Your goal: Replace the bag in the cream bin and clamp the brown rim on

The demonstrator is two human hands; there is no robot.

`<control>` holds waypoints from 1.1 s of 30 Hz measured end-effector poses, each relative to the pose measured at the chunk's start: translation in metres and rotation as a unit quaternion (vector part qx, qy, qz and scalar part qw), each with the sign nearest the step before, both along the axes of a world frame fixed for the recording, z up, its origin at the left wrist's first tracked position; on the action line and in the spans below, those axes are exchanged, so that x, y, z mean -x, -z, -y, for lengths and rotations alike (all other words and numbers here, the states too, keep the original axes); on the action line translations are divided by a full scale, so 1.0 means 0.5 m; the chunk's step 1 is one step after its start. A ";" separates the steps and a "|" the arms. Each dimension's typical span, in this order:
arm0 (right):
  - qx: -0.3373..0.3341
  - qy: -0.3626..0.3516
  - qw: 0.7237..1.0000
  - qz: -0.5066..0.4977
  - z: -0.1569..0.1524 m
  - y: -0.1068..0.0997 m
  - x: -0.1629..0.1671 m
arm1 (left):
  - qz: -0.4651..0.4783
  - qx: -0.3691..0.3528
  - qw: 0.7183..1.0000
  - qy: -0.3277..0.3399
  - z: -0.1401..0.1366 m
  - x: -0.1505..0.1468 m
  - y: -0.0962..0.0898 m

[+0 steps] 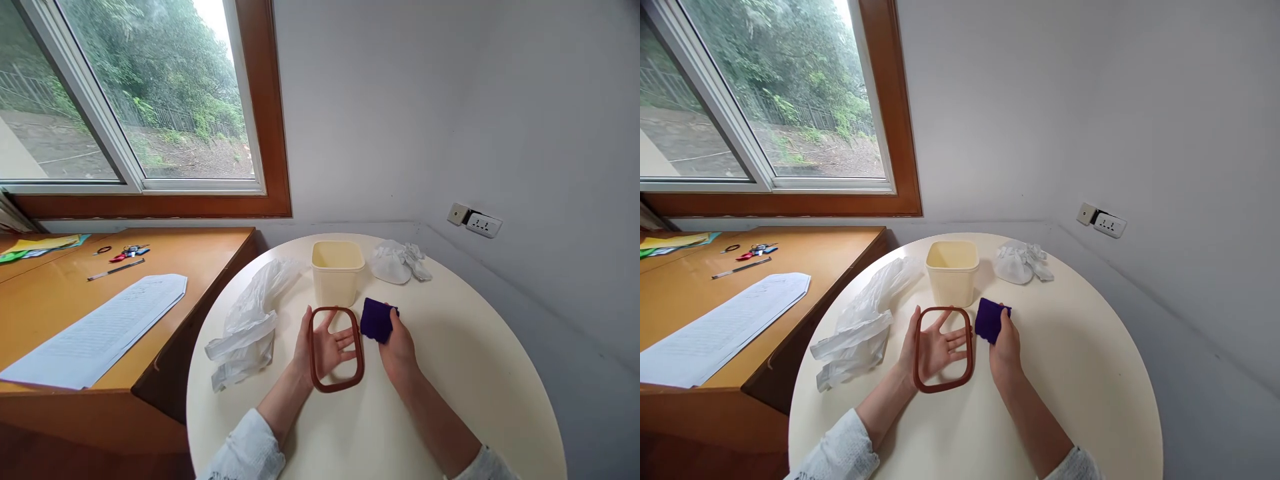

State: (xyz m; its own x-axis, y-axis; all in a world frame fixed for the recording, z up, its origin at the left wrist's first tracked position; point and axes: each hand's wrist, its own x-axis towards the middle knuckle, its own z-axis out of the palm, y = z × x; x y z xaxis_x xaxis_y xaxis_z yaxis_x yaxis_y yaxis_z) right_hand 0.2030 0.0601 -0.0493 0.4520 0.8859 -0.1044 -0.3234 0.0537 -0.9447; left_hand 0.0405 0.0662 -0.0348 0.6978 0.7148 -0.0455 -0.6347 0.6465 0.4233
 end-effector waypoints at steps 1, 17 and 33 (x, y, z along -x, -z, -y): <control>-0.003 -0.002 1.000 0.015 0.000 -0.003 0.008 | 0.001 0.002 1.000 0.008 0.001 -0.003 0.001; -0.139 -0.232 0.917 0.293 0.045 -0.040 0.114 | -0.023 0.087 0.996 -0.015 0.015 -0.036 0.019; -0.200 -0.414 0.816 0.350 0.116 -0.047 0.099 | 0.060 0.046 0.997 -0.025 -0.017 0.016 0.022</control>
